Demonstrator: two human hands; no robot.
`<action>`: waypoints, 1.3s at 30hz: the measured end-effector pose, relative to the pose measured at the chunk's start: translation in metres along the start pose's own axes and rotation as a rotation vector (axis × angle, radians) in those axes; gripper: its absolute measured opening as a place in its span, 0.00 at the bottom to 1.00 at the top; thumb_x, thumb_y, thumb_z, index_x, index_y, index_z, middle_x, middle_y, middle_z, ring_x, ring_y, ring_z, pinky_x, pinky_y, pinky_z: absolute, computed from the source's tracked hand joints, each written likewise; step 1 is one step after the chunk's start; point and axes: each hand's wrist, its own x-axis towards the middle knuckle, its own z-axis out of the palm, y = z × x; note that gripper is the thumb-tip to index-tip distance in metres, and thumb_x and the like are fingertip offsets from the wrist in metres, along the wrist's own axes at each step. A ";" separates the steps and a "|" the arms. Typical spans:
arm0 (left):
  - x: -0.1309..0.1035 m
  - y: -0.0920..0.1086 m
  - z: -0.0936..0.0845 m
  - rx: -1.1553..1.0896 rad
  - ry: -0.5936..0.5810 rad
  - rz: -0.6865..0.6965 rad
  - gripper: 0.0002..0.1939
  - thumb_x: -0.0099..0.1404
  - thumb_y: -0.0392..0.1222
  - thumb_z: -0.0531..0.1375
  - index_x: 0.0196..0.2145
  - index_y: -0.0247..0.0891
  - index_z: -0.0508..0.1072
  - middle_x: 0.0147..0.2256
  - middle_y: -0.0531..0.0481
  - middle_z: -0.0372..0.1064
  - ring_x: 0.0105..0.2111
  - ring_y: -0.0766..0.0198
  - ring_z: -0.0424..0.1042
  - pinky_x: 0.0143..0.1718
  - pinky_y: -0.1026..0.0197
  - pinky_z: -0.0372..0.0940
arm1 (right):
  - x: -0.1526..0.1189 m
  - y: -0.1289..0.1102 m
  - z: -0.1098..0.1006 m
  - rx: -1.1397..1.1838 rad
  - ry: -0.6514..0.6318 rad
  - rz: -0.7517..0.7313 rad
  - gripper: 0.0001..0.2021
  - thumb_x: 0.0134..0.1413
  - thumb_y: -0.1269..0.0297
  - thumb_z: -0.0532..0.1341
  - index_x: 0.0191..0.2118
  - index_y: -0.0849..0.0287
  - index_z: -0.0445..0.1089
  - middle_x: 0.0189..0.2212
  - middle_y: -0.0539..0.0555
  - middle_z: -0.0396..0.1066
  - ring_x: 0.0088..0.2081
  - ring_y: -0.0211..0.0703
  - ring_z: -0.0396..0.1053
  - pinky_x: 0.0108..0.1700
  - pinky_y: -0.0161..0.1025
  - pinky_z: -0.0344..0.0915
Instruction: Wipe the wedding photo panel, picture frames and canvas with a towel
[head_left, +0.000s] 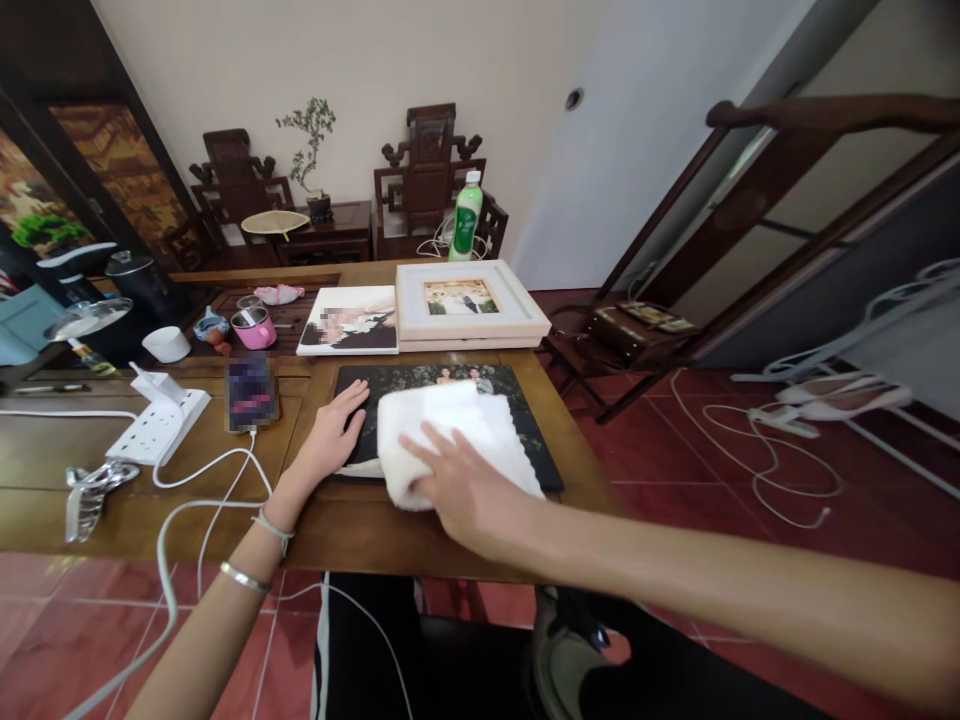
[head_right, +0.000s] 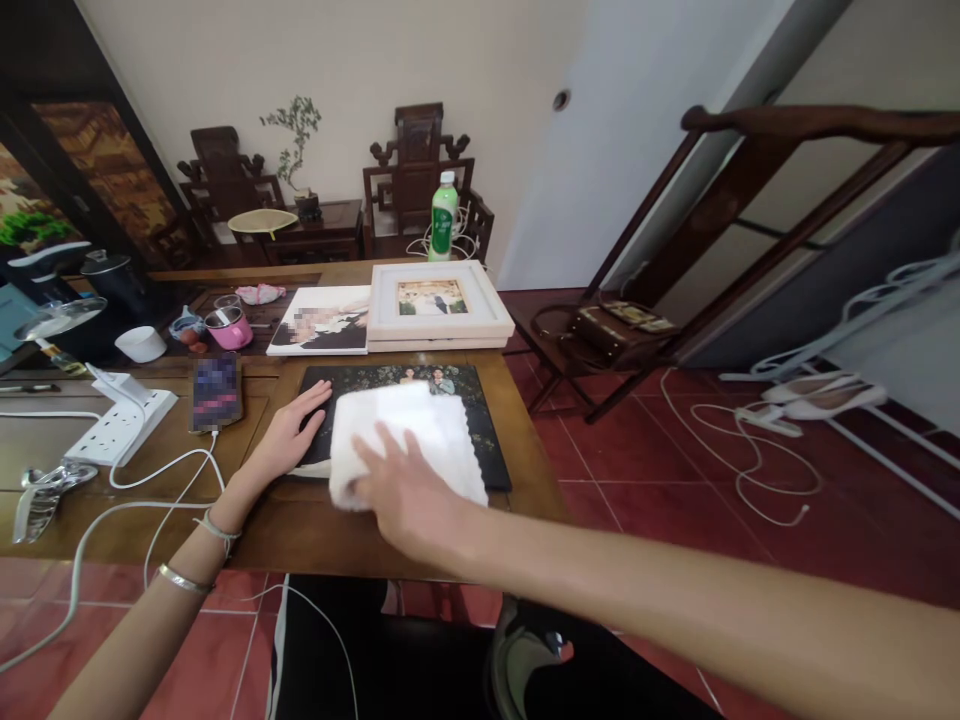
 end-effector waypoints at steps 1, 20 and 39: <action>0.000 0.000 0.000 -0.001 -0.001 -0.001 0.21 0.69 0.42 0.48 0.55 0.32 0.69 0.59 0.39 0.62 0.62 0.54 0.58 0.64 0.46 0.52 | -0.007 -0.010 0.002 -0.001 -0.033 -0.035 0.22 0.45 0.80 0.57 0.47 0.58 0.74 0.66 0.62 0.48 0.65 0.73 0.40 0.59 0.71 0.47; 0.001 0.003 0.000 0.011 0.016 -0.032 0.22 0.69 0.43 0.48 0.54 0.31 0.70 0.59 0.39 0.62 0.61 0.55 0.59 0.64 0.48 0.52 | 0.067 0.053 -0.019 -0.158 0.073 0.067 0.27 0.50 0.82 0.54 0.58 0.63 0.64 0.68 0.63 0.41 0.66 0.71 0.37 0.59 0.71 0.48; 0.001 0.001 0.000 0.038 -0.004 -0.032 0.22 0.69 0.43 0.49 0.56 0.32 0.68 0.61 0.39 0.60 0.63 0.53 0.56 0.64 0.45 0.50 | 0.027 0.032 -0.021 0.000 0.020 -0.018 0.26 0.48 0.82 0.52 0.53 0.61 0.69 0.66 0.60 0.49 0.66 0.63 0.42 0.60 0.65 0.50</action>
